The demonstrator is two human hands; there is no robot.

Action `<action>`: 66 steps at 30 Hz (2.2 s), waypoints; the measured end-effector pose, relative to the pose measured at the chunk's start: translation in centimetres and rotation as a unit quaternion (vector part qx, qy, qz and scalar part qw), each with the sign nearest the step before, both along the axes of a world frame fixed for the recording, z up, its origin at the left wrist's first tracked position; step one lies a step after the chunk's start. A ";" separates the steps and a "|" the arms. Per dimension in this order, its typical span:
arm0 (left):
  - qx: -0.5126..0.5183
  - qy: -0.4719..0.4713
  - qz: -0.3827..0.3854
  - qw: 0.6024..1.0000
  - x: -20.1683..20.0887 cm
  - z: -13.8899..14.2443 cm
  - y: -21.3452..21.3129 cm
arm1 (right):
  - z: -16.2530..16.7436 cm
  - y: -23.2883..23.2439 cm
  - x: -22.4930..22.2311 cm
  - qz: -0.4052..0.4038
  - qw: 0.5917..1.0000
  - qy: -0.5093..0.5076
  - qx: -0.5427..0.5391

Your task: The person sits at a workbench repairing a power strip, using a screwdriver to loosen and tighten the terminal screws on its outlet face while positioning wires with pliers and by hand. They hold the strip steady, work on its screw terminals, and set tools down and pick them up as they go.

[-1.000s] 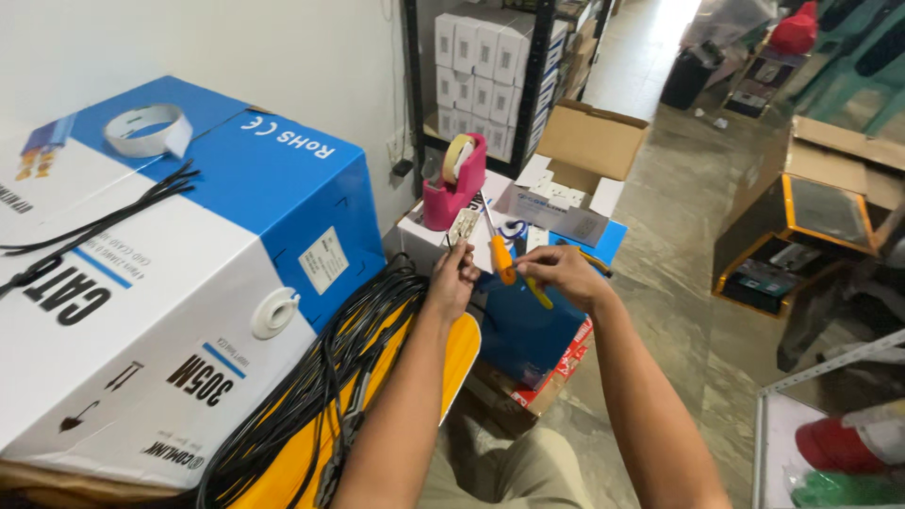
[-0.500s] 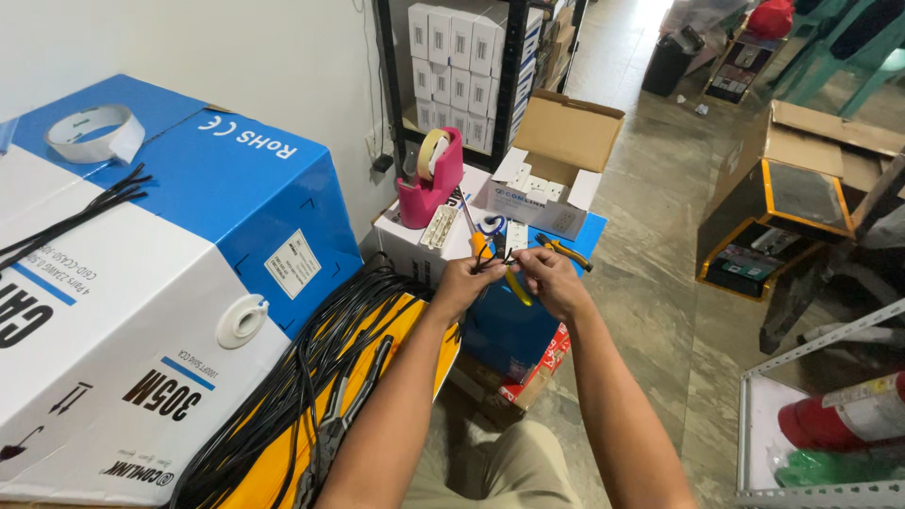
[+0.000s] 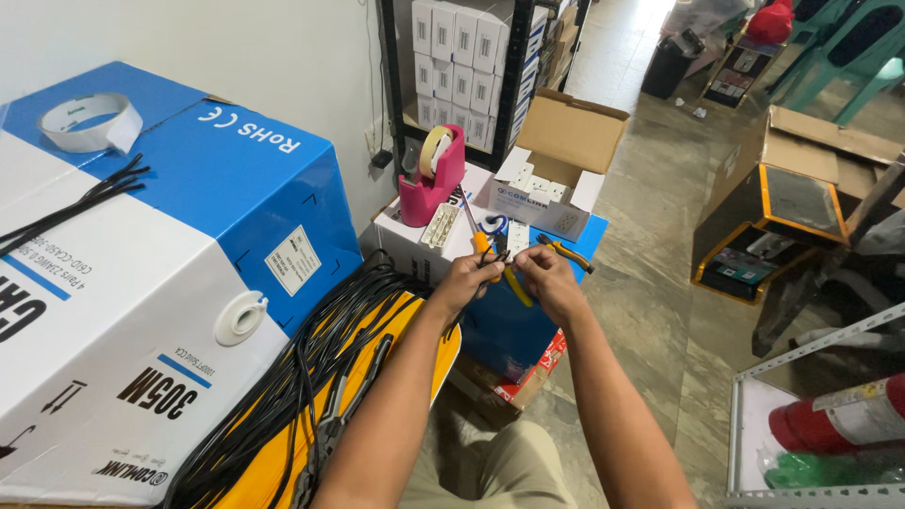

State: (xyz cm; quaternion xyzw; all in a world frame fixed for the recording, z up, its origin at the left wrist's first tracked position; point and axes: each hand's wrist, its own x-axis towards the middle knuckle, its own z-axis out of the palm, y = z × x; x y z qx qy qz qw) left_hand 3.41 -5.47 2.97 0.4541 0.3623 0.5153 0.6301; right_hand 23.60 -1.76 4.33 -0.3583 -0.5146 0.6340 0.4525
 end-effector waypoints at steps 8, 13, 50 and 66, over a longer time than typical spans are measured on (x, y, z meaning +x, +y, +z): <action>0.077 -0.065 0.094 0.991 0.4 -0.7 1.0 | 1.3 -1.2 -2.2 -0.077 0.989 -0.085 0.094; 0.047 -0.058 0.102 0.992 0.5 -1.4 1.1 | 1.0 -1.5 -1.9 -0.050 0.988 -0.097 0.106; 0.098 0.078 0.100 0.987 0.7 -3.2 2.4 | -0.1 -1.1 -1.2 -0.046 0.989 -0.127 0.063; 0.073 0.033 0.089 0.993 1.2 -2.4 1.9 | 0.4 -1.2 -1.7 -0.088 0.987 -0.093 0.096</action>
